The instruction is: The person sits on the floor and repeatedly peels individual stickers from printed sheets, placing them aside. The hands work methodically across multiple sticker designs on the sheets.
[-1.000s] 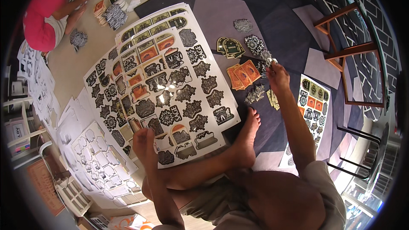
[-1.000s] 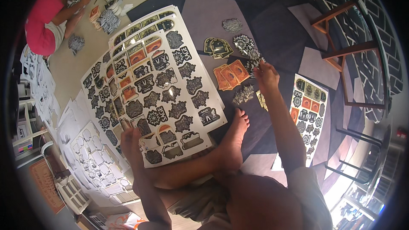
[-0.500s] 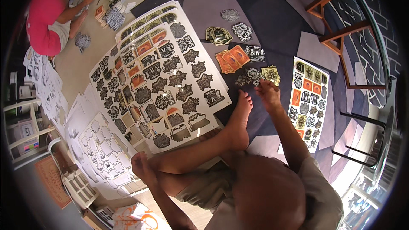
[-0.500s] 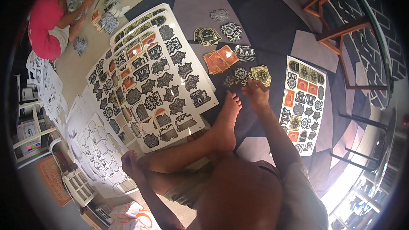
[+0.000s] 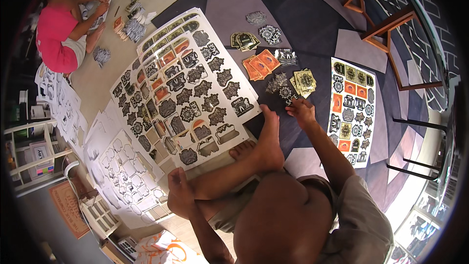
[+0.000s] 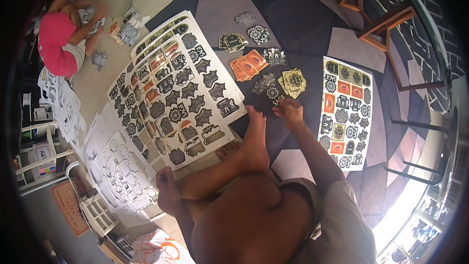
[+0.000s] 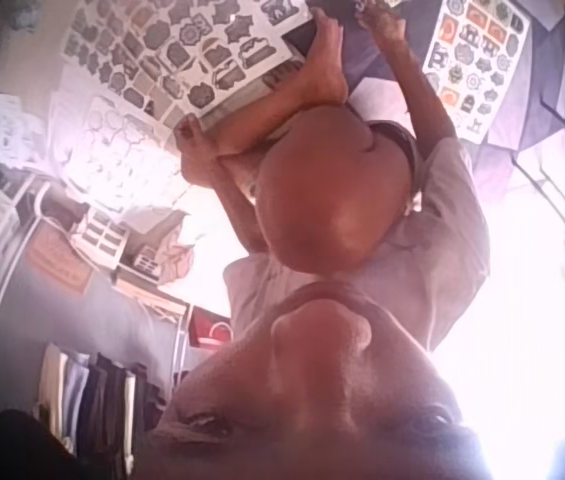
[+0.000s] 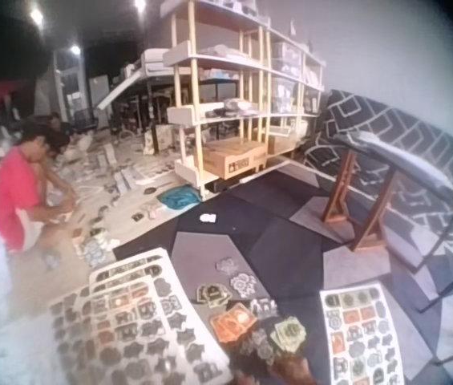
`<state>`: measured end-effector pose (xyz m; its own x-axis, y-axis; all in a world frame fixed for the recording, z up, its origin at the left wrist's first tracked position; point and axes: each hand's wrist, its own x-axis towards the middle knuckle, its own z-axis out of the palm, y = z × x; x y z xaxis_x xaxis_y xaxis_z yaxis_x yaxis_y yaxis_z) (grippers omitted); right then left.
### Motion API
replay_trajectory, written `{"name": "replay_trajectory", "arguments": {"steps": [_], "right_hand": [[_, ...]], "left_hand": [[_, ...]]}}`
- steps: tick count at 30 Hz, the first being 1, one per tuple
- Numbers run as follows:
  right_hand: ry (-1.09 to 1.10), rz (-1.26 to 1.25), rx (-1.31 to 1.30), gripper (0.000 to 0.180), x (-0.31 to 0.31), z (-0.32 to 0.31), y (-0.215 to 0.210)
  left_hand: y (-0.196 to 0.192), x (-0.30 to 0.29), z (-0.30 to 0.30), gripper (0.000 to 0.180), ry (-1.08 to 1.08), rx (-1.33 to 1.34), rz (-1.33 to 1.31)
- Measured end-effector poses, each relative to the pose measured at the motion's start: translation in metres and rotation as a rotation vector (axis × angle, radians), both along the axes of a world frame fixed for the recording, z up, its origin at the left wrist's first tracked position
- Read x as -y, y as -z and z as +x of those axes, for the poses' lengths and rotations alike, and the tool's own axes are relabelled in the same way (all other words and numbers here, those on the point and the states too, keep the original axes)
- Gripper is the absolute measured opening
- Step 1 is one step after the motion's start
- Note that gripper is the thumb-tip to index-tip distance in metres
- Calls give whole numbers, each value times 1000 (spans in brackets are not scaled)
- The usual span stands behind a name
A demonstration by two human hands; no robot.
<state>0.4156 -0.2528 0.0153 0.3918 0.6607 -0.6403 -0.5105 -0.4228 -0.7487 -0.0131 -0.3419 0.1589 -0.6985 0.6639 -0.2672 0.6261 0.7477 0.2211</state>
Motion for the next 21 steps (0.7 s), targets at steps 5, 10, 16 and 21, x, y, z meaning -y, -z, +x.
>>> {"name": "replay_trajectory", "arguments": {"steps": [5,10,16,21], "right_hand": [[-12,-16,116,19,7,-8,-7],[-55,117,323,19,-24,1,-37],[-10,292,342,24,-142,36,-39],[-12,464,317,16,-221,58,-21]], "left_hand": [[16,-6,-9,46,34,148,-60],[47,-1,-24,35,26,118,6],[64,-17,-24,20,101,269,423],[43,-13,-17,25,-35,-17,-56]]}}
